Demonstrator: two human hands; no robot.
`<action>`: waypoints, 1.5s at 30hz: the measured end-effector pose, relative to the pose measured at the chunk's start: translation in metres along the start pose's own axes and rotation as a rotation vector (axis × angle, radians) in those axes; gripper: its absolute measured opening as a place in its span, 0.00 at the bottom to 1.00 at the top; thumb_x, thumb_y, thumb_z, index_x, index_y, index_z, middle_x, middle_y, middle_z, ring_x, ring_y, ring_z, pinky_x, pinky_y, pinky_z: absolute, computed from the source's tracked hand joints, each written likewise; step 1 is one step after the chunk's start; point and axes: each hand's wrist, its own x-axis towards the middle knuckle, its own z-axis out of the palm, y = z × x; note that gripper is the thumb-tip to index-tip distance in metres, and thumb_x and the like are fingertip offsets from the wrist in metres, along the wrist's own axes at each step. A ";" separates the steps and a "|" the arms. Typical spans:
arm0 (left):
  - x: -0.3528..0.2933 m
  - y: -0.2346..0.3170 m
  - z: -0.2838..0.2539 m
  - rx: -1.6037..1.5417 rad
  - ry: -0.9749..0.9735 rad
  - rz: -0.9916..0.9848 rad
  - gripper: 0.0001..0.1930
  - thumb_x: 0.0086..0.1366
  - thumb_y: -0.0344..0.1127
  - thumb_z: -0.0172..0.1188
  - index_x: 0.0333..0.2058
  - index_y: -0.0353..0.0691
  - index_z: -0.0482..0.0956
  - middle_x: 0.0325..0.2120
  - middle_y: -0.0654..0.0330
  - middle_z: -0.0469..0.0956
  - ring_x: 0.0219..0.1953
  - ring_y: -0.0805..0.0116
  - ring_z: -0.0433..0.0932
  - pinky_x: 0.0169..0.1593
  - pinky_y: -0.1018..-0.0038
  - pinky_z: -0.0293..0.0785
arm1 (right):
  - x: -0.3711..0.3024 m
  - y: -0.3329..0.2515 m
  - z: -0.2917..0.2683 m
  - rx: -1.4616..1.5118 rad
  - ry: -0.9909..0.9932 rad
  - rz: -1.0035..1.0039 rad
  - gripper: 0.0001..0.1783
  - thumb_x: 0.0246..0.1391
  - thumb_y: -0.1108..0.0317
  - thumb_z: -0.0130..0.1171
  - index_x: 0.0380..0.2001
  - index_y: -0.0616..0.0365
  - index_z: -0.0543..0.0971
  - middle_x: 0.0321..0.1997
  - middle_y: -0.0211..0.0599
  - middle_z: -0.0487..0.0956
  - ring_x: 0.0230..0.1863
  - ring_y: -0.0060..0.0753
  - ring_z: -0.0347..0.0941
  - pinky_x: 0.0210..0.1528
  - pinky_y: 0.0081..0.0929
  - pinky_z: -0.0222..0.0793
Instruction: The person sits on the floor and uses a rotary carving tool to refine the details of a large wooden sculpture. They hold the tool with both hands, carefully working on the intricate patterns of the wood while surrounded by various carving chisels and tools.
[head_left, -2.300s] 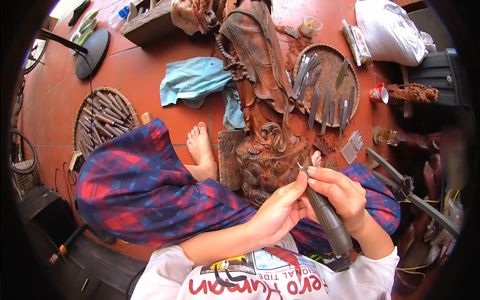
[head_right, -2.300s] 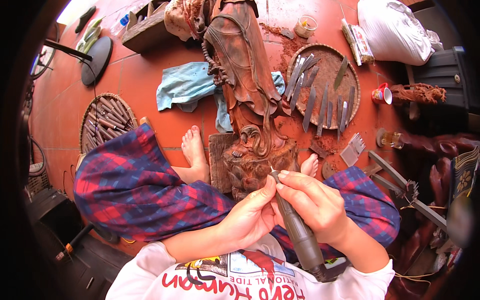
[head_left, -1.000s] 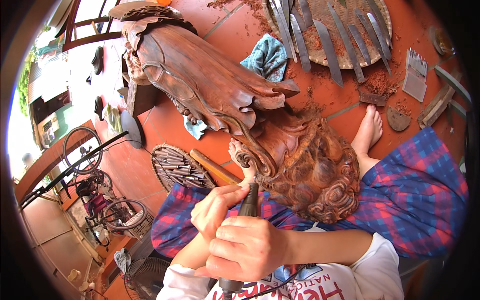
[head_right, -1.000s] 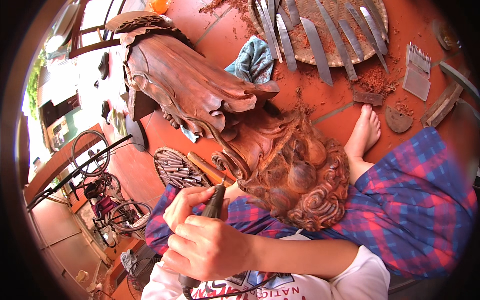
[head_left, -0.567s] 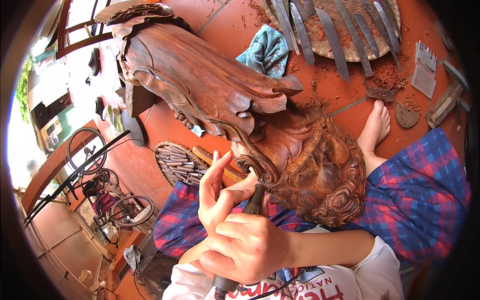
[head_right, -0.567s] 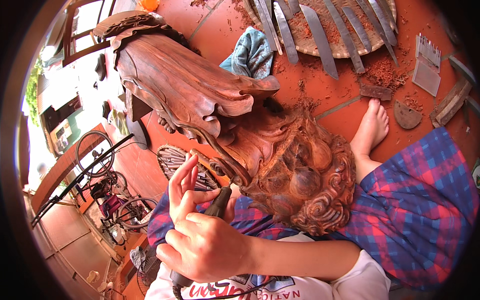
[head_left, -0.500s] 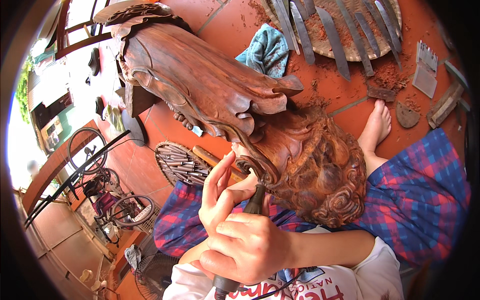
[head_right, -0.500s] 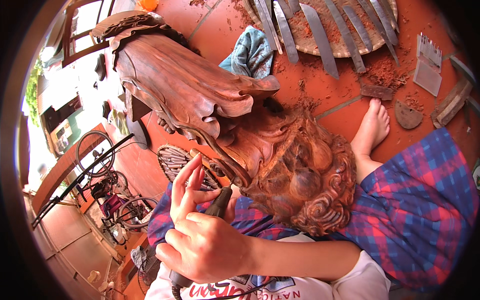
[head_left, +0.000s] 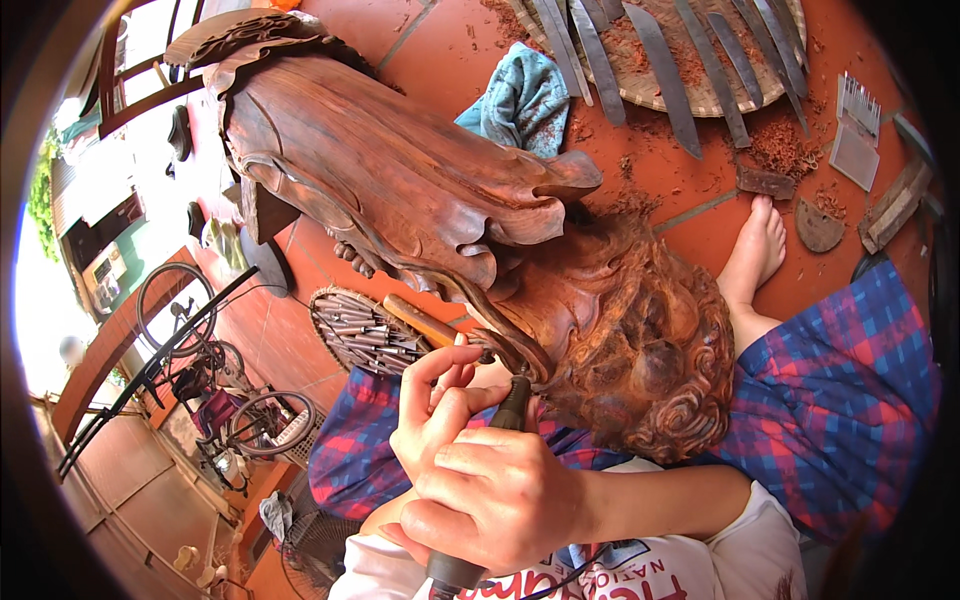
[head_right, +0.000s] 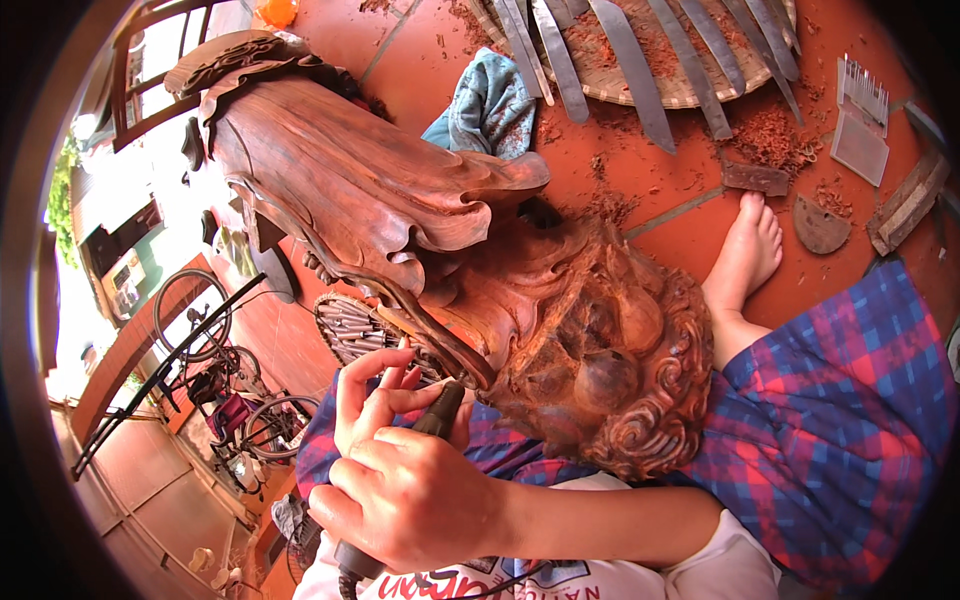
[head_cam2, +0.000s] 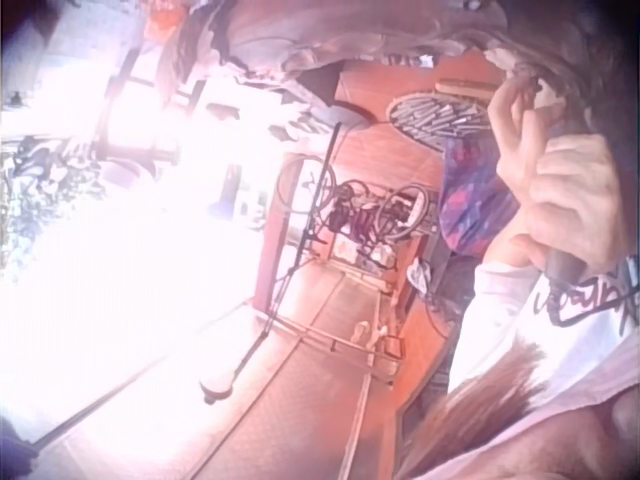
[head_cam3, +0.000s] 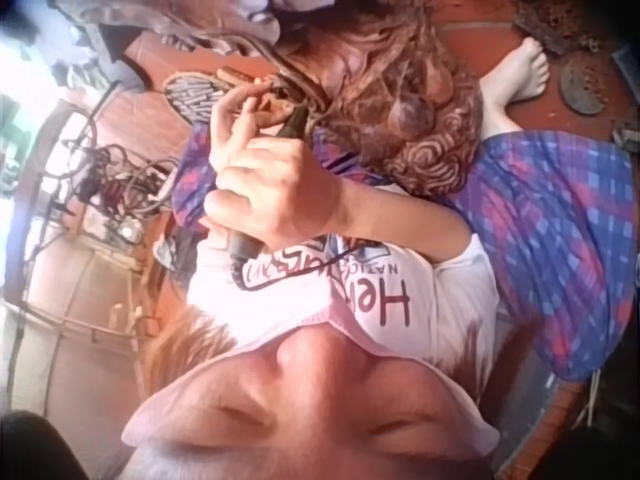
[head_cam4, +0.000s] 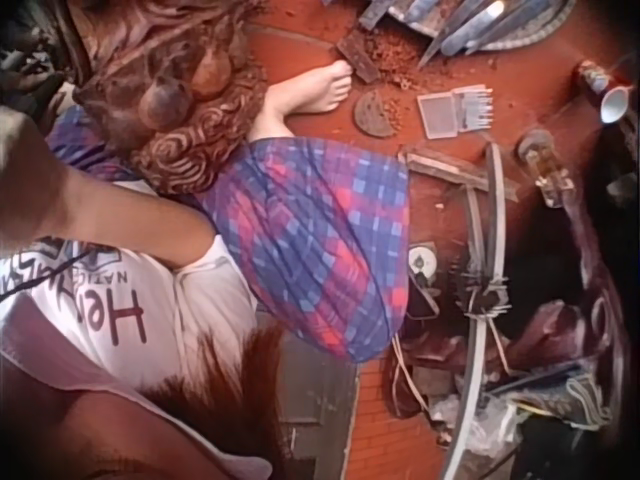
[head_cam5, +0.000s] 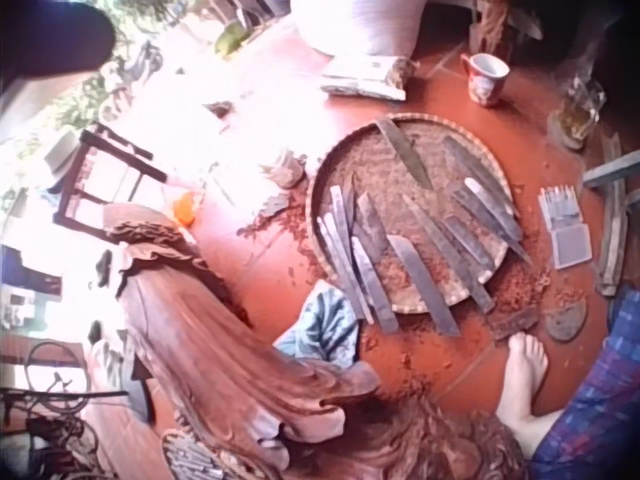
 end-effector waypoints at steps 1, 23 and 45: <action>0.001 0.003 0.000 0.025 0.000 0.002 0.08 0.50 0.23 0.69 0.31 0.34 0.82 0.46 0.51 0.75 0.46 0.56 0.81 0.52 0.65 0.81 | 0.000 0.000 0.001 0.007 0.014 0.005 0.08 0.41 0.65 0.57 0.19 0.54 0.70 0.18 0.29 0.66 0.23 0.27 0.69 0.26 0.24 0.63; 0.007 0.011 -0.002 0.233 -0.112 0.080 0.05 0.53 0.24 0.65 0.30 0.31 0.80 0.45 0.53 0.75 0.38 0.59 0.85 0.42 0.72 0.84 | 0.001 0.013 -0.028 0.238 0.016 -0.008 0.17 0.47 0.67 0.68 0.14 0.56 0.71 0.19 0.30 0.67 0.19 0.29 0.67 0.22 0.24 0.67; 0.012 0.020 -0.005 0.297 -0.155 0.053 0.07 0.52 0.23 0.66 0.31 0.30 0.79 0.43 0.52 0.75 0.40 0.57 0.85 0.35 0.73 0.84 | 0.002 0.022 -0.032 0.306 0.013 -0.076 0.17 0.43 0.65 0.70 0.16 0.56 0.71 0.20 0.29 0.67 0.20 0.29 0.67 0.22 0.24 0.66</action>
